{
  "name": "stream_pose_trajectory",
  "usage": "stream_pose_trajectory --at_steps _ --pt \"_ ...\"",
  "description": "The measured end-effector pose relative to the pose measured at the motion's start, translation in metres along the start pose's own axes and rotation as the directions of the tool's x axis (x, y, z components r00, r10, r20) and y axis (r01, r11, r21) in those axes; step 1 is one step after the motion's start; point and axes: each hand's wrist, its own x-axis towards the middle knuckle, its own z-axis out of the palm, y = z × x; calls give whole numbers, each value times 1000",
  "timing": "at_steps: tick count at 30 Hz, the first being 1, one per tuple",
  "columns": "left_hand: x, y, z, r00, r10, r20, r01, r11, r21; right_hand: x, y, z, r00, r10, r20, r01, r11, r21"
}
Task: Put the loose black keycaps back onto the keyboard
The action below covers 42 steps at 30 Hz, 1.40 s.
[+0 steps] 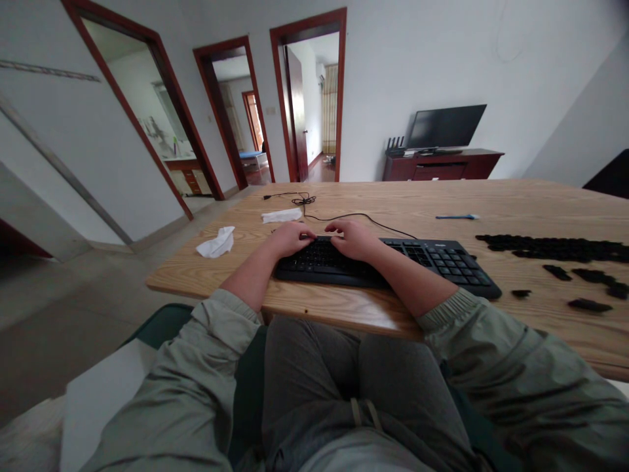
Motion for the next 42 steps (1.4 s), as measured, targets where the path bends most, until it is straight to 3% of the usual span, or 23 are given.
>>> stream_pose_trajectory --at_steps 4,10,16,20,24,28,30,33,35,38,42 --pt "0 4 -2 1000 29 6 -29 997 65 0 -1 -1 1000 2 -4 -2 1000 0" --pt "0 11 -5 999 -22 26 19 995 97 0 -1 -2 1000 -3 -8 3 1000 0" --pt "0 12 -7 996 18 82 -35 977 212 1 3 1 1000 1 -9 -1 1000 0" --pt "-1 13 -5 997 26 70 -44 961 273 -3 -6 -11 999 0 -42 2 999 50" --pt "-1 11 -1 998 27 63 -42 964 262 -42 -36 -45 990 -71 -120 84 991 107" --pt "-2 3 -1 1000 19 21 -23 978 207 -118 -45 -83 991 -127 29 124 988 92" --pt "-2 -2 -2 999 20 -38 -12 983 181 -157 -23 -97 997 -70 43 68 996 52" --pt "-1 -5 -4 999 41 -6 -39 980 195 -210 41 -122 992 118 -50 -120 993 -24" --pt "0 -4 -4 998 43 41 -51 975 214 -240 92 -143 957 219 -190 -237 968 -80" --pt "0 0 -4 998 41 37 -48 972 230 -276 158 -180 881 414 -227 -447 887 -118" --pt "1 1 -4 999 37 21 -41 969 243 -308 215 -220 788 552 -272 -591 802 -84"
